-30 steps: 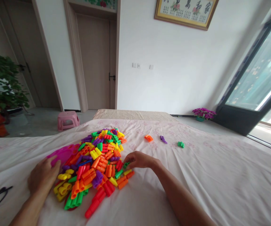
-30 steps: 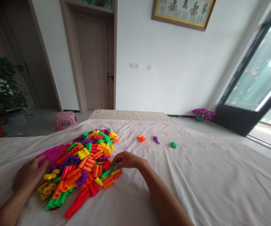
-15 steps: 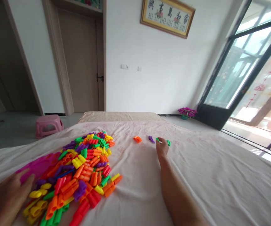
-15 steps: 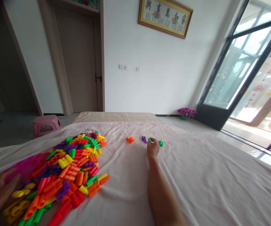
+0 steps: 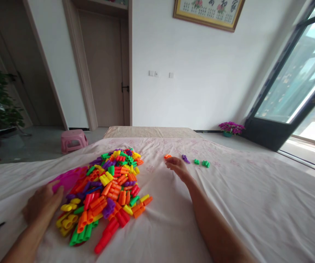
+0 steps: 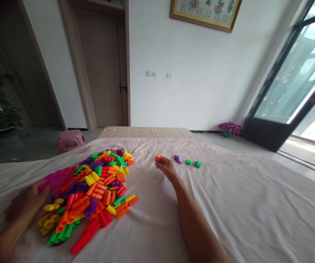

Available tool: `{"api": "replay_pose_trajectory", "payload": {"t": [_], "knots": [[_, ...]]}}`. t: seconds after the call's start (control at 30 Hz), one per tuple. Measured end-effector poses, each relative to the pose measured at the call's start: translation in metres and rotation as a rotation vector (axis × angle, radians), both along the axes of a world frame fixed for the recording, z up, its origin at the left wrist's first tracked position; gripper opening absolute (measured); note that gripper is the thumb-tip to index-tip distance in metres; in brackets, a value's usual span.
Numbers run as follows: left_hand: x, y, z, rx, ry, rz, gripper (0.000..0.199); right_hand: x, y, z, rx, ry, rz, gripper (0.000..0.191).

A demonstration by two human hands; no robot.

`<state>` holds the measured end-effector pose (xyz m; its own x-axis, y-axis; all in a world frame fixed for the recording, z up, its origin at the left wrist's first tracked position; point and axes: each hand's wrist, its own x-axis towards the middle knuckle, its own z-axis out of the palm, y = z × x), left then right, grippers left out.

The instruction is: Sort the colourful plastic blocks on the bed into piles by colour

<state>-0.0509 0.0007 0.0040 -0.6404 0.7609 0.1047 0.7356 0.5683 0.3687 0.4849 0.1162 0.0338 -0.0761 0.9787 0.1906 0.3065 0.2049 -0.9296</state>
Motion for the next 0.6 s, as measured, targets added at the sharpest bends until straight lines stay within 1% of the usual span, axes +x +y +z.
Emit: {"api": "replay_pose_trajectory", "payload": {"t": [0.07, 0.13, 0.2, 0.27, 0.37, 0.47, 0.53, 0.6], "knots": [[0.008, 0.003, 0.009, -0.029, -0.014, 0.043, 0.071, -0.029, -0.009, 0.002, -0.111, -0.015, 0.289, 0.039], [0.013, 0.005, 0.011, -0.018, -0.019, 0.052, 0.072, -0.053, -0.020, 0.004, -0.173, -0.109, 0.507, 0.040], [0.014, 0.005, 0.009, 0.018, -0.017, 0.054, 0.072, -0.069, -0.030, 0.006, -0.191, -0.248, 0.683, 0.044], [0.013, 0.004, 0.006, 0.038, -0.010, 0.044, 0.071, -0.079, -0.037, 0.008, -0.167, -0.397, 0.796, 0.048], [0.009, 0.004, 0.002, 0.029, 0.017, 0.020, 0.070, -0.087, -0.043, 0.011, -0.097, -0.570, 0.846, 0.047], [0.004, 0.005, 0.000, 0.016, 0.039, 0.015, 0.069, -0.090, -0.046, 0.012, -0.059, -0.662, 0.852, 0.045], [0.001, 0.005, -0.001, 0.012, 0.036, 0.018, 0.069, -0.089, -0.046, 0.011, -0.074, -0.655, 0.849, 0.045], [-0.004, 0.006, -0.004, 0.002, 0.023, 0.019, 0.069, -0.087, -0.046, 0.010, -0.145, -0.573, 0.830, 0.044]]}}
